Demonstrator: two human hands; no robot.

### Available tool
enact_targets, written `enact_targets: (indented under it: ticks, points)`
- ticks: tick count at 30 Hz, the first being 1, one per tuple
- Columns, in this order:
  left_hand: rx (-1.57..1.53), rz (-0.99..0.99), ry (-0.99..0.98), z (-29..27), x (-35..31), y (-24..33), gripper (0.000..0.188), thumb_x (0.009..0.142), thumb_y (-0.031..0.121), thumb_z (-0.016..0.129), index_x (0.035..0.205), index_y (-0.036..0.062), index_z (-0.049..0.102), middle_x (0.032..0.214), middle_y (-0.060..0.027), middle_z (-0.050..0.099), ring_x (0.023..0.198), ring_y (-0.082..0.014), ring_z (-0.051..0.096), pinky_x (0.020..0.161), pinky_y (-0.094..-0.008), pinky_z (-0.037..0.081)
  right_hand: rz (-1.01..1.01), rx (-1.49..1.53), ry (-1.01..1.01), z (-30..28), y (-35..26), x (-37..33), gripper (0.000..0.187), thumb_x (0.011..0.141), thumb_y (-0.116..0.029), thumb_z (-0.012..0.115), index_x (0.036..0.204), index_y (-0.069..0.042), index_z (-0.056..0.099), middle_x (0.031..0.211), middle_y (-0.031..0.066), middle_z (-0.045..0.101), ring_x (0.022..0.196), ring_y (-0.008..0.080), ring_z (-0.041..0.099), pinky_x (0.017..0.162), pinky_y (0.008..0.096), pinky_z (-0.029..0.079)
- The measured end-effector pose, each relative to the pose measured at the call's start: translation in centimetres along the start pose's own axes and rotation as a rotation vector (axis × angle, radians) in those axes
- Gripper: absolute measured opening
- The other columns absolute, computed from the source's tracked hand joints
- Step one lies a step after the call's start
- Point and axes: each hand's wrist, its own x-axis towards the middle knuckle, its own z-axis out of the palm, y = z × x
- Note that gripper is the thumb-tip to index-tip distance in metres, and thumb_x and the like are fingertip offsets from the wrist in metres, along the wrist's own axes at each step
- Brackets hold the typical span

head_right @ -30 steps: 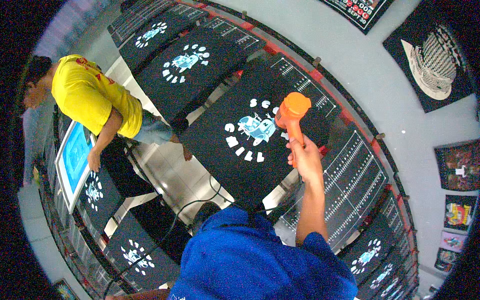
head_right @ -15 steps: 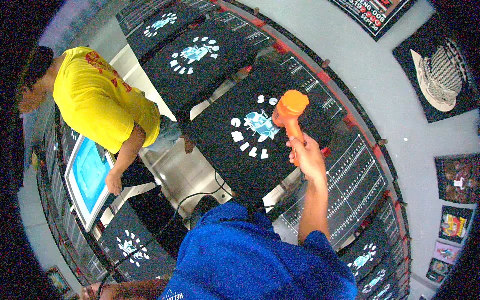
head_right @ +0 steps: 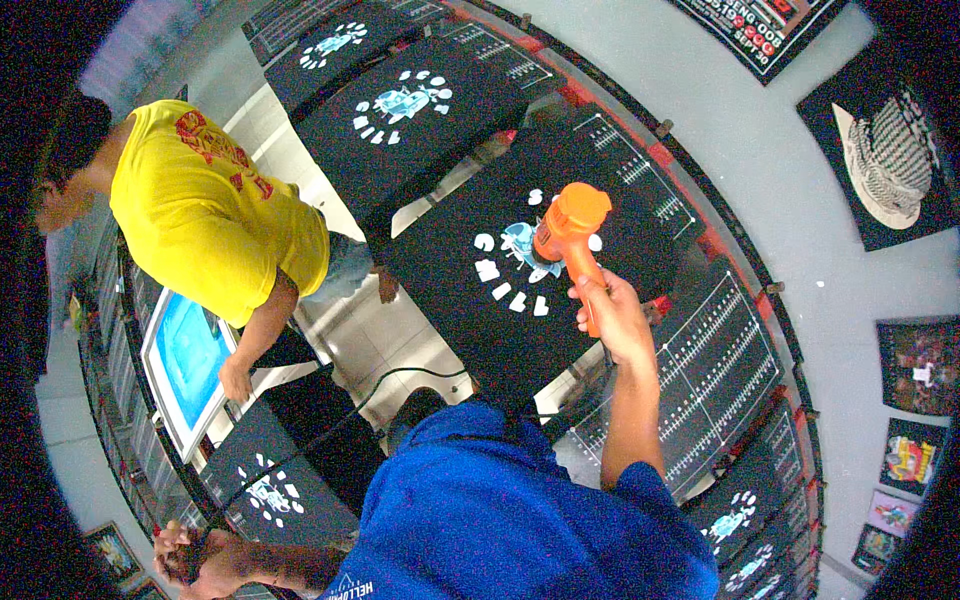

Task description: The person uses a heat gun to dry ink on black t-shirts laid out on printing boards. They move along the rows of boards, applying heat to the printed design on each shirt.

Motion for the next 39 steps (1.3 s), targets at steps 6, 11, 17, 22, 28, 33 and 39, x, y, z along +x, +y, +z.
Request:
enact_targets:
  ticks: [6, 11, 17, 22, 28, 33, 39]
  points:
    - [-0.254, -0.128, -0.2, 0.7, -1.2, -1.6, 0.05, 0.087, 0.051, 0.044, 0.096, 0.0023, 0.051, 0.078, -0.0052, 0.04, 0.071, -0.0198, 0.037, 0.064, -0.0337, 0.031, 0.014, -0.029, 0.005, 1.2, -0.6, -0.4, 0.038, 0.094, -0.026, 0.055, 0.121, 0.001, 0.052, 0.086, 0.0056, 0.06, 0.056, 0.0076, 0.052, 0.051, 0.0227, 0.047]
    - [-0.135, -0.18, -0.069, 3.0, -2.0, -1.3, 0.048, 0.09, 0.05, 0.042, 0.098, 0.0035, 0.051, 0.077, -0.0047, 0.04, 0.068, -0.0189, 0.034, 0.062, -0.0324, 0.029, -0.025, -0.083, -0.02, 2.0, -0.2, -0.1, 0.039, 0.092, -0.028, 0.056, 0.12, -0.001, 0.054, 0.087, 0.0051, 0.061, 0.057, 0.0076, 0.051, 0.052, 0.0216, 0.045]
    - [-0.05, -0.134, -0.094, 4.6, -3.1, -1.4, 0.045, 0.091, 0.05, 0.042, 0.097, 0.006, 0.05, 0.075, -0.004, 0.038, 0.068, -0.0183, 0.032, 0.06, -0.0308, 0.028, -0.029, -0.102, -0.038, 2.7, -0.3, 0.2, 0.037, 0.094, -0.026, 0.055, 0.121, -0.002, 0.054, 0.089, 0.005, 0.061, 0.058, 0.0073, 0.051, 0.052, 0.0213, 0.045]
    - [-0.148, -0.2, -0.149, 4.7, -3.2, -1.4, 0.041, 0.091, 0.049, 0.043, 0.091, 0.0077, 0.047, 0.075, -0.0042, 0.038, 0.069, -0.0183, 0.033, 0.06, -0.0311, 0.029, -0.03, -0.126, -0.048, 2.8, -0.5, 0.2, 0.037, 0.093, -0.026, 0.055, 0.121, -0.001, 0.054, 0.087, 0.0039, 0.06, 0.057, 0.007, 0.051, 0.051, 0.0214, 0.045]
    - [-0.15, -0.192, -0.152, 4.3, -3.1, -1.6, 0.055, 0.094, 0.053, 0.04, 0.096, -0.0012, 0.052, 0.072, -0.0078, 0.041, 0.062, -0.0173, 0.034, 0.057, -0.0312, 0.028, -0.003, -0.135, -0.036, 2.6, -0.7, -0.5, 0.035, 0.093, -0.025, 0.055, 0.119, -0.001, 0.054, 0.087, 0.0034, 0.06, 0.056, 0.0066, 0.052, 0.049, 0.0212, 0.045]
    - [-0.143, -0.169, -0.176, 4.5, -3.2, -1.8, 0.056, 0.094, 0.053, 0.04, 0.098, -0.0009, 0.053, 0.072, -0.0076, 0.041, 0.062, -0.0172, 0.034, 0.057, -0.031, 0.029, -0.01, -0.156, -0.013, 1.8, -0.3, -0.8, 0.035, 0.094, -0.025, 0.055, 0.119, -0.001, 0.055, 0.087, 0.0036, 0.061, 0.057, 0.0064, 0.052, 0.049, 0.0211, 0.044]
    - [-0.149, -0.164, -0.179, 5.2, -3.6, -1.6, 0.048, 0.095, 0.047, 0.038, 0.1, 0.0014, 0.052, 0.073, -0.007, 0.04, 0.065, -0.0192, 0.034, 0.06, -0.032, 0.031, 0.0, -0.174, -0.002, 1.5, -0.5, -1.3, 0.037, 0.093, -0.026, 0.055, 0.119, 0.0, 0.054, 0.088, 0.0042, 0.062, 0.058, 0.0068, 0.051, 0.053, 0.0207, 0.046]
